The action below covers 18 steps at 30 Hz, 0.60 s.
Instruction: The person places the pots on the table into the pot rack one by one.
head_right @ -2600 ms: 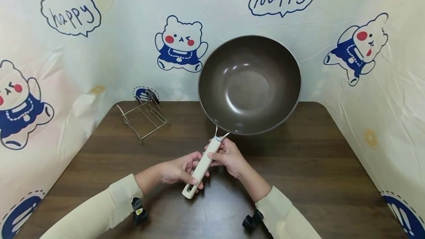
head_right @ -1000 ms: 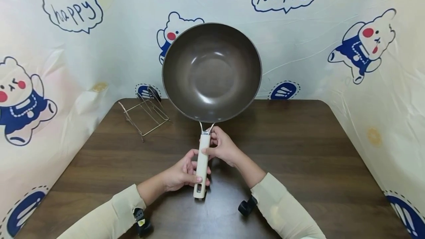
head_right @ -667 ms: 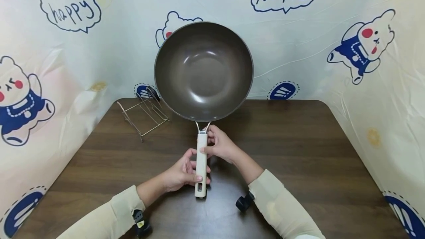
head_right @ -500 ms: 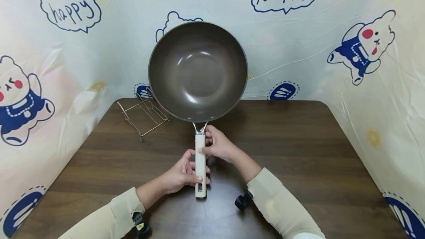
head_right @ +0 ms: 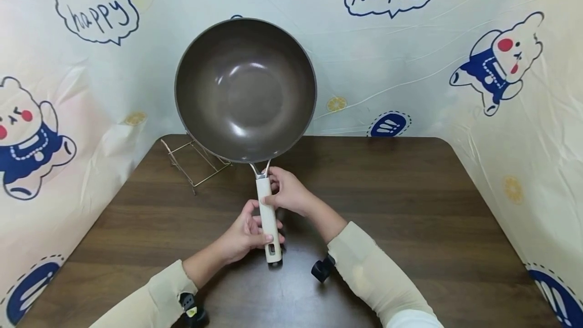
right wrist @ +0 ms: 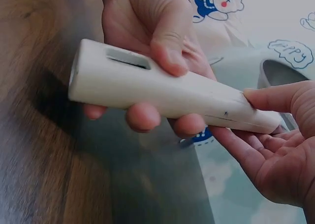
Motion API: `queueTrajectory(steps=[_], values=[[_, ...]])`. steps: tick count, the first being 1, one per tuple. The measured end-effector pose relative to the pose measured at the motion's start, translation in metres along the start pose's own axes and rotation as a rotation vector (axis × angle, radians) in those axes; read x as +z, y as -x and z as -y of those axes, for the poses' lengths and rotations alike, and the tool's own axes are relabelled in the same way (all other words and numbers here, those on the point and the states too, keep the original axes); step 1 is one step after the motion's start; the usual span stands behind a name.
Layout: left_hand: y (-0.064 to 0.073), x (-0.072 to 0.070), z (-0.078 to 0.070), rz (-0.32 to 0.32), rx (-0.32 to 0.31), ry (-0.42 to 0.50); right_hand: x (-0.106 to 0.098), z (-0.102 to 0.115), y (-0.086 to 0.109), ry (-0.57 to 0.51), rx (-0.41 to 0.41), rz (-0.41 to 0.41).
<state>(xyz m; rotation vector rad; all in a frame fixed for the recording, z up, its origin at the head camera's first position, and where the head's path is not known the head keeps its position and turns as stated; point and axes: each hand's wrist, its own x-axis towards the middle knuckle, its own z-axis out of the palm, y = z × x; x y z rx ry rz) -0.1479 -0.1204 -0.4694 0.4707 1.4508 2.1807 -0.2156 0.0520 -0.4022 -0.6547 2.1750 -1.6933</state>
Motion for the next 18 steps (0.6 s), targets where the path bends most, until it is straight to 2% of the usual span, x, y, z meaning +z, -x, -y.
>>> queueTrajectory(steps=[6,9,12,18], values=[[0.003,-0.006,-0.003,0.018,0.014,-0.004,0.011,0.005,-0.004,0.058,-0.026,-0.083],[0.004,-0.007,-0.004,-0.011,0.022,-0.048,0.015,0.006,-0.005,0.087,-0.041,-0.106],[0.005,-0.006,-0.006,-0.092,0.027,-0.116,0.019,0.009,-0.006,0.110,-0.062,-0.130],[0.002,-0.004,-0.013,-0.335,0.049,-0.374,0.020,0.015,-0.012,0.152,-0.097,-0.189]])
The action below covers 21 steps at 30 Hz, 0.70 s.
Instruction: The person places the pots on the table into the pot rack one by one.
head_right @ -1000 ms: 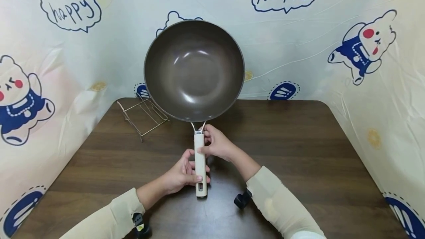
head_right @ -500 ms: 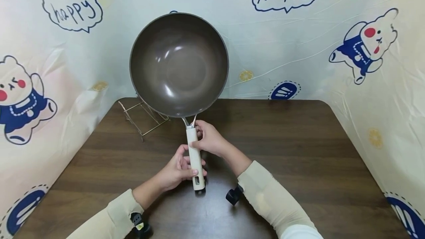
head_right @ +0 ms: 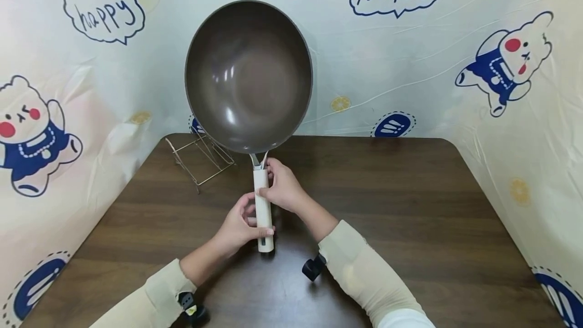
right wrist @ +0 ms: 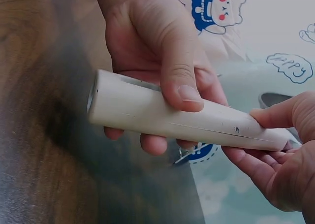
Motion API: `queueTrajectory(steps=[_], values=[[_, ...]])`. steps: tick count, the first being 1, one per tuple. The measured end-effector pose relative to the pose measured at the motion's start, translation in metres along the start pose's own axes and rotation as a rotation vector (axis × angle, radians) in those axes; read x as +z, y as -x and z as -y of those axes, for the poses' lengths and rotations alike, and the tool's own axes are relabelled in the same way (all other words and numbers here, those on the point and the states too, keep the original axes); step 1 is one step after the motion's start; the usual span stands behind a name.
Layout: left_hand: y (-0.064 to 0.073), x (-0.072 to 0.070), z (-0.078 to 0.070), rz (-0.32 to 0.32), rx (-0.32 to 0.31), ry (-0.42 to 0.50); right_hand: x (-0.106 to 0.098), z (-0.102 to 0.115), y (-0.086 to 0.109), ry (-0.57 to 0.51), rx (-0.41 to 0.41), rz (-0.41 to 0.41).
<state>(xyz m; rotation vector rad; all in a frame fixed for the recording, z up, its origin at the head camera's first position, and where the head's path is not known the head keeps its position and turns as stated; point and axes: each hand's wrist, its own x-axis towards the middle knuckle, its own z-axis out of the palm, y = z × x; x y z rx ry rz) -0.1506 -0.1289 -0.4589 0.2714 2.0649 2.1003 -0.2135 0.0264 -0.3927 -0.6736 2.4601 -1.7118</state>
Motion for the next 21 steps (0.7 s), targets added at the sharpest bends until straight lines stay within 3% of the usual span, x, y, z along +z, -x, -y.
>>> queueTrajectory(steps=[4,12,16,21], values=[[-0.002,0.003,-0.001,-0.049,0.012,-0.073,-0.003,-0.002,-0.003,-0.023,0.010,0.023],[0.000,0.007,0.000,0.024,0.047,0.065,-0.008,-0.008,-0.008,-0.194,-0.044,0.155],[0.002,0.003,0.002,0.055,0.033,0.126,-0.009,-0.010,-0.010,-0.270,-0.053,0.209],[0.004,-0.002,0.006,0.051,0.054,0.109,-0.002,-0.012,-0.011,-0.330,-0.056,0.224]])
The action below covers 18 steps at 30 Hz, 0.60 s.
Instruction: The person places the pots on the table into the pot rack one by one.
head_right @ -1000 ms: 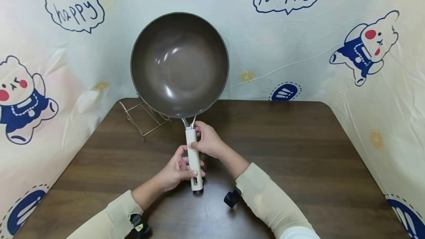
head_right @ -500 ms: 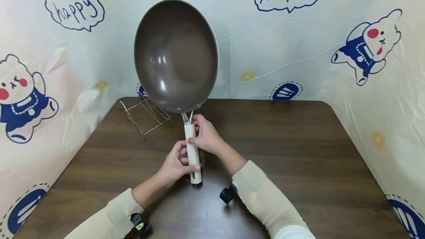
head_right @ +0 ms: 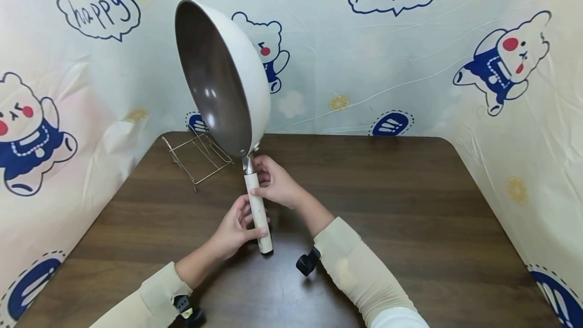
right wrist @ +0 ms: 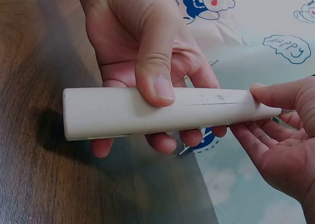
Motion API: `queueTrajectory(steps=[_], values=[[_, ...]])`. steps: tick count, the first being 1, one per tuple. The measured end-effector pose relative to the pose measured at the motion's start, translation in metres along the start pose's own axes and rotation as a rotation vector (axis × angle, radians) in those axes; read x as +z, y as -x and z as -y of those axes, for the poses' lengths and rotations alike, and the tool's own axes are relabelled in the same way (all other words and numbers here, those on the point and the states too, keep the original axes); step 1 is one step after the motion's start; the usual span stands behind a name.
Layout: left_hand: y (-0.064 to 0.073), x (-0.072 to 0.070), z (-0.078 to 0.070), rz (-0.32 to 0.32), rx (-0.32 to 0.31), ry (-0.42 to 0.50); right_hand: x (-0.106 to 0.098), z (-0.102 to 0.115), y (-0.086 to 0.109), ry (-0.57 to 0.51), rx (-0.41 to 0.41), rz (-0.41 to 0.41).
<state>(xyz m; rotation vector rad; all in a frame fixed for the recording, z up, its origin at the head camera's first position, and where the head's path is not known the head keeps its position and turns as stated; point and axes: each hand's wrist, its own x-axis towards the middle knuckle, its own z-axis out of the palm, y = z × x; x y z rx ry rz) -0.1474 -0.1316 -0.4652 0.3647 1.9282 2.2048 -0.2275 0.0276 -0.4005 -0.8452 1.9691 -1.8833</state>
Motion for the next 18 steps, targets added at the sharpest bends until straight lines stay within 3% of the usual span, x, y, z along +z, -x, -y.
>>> queueTrajectory(steps=[8,18], values=[[0.003,0.000,-0.001,-0.071,-0.002,0.016,0.011,-0.001,-0.004,-0.033,-0.020,-0.018],[0.004,-0.003,-0.004,-0.079,0.036,0.053,0.019,0.001,-0.011,-0.151,0.054,-0.073]])
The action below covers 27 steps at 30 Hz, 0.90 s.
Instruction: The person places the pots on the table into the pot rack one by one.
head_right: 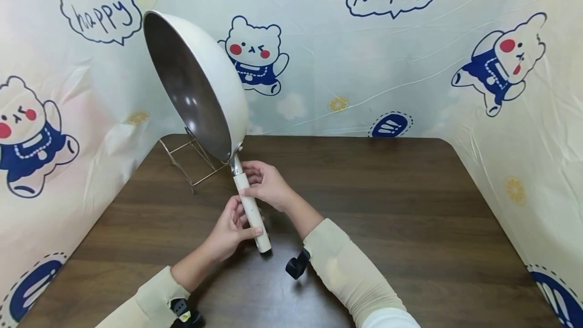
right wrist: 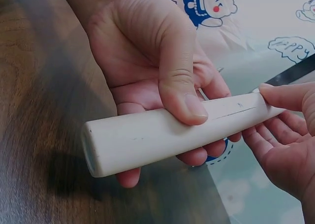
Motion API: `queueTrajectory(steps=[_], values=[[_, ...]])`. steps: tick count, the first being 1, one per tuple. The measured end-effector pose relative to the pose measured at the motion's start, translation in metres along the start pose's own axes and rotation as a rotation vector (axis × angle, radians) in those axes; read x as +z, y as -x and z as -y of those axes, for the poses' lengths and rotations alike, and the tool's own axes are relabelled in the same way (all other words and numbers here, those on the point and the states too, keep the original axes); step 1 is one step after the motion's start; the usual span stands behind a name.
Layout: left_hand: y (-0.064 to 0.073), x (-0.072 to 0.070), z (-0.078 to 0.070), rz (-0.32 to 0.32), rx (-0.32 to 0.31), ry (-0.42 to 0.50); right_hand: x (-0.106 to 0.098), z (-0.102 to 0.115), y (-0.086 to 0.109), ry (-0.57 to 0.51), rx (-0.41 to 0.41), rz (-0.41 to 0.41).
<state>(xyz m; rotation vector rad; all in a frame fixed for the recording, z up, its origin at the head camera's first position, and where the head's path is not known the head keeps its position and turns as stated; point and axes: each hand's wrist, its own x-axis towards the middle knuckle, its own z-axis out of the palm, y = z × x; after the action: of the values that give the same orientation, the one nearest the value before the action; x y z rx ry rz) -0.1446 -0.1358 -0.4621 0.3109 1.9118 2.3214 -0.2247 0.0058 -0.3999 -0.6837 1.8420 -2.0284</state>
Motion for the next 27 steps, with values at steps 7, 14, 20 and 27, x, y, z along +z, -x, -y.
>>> queueTrajectory(steps=[7,14,20,27], values=[[0.001,-0.003,-0.001,0.011,0.013,-0.005,0.003,0.000,-0.001,-0.010,-0.005,-0.017],[0.001,-0.008,-0.009,0.025,0.046,-0.019,0.007,0.008,-0.007,0.029,-0.028,-0.002],[0.002,-0.016,-0.014,0.031,0.086,-0.005,0.016,0.016,-0.016,0.099,-0.062,0.026],[0.005,-0.024,-0.012,0.051,0.132,0.022,0.028,0.018,-0.022,0.181,-0.071,0.054]])
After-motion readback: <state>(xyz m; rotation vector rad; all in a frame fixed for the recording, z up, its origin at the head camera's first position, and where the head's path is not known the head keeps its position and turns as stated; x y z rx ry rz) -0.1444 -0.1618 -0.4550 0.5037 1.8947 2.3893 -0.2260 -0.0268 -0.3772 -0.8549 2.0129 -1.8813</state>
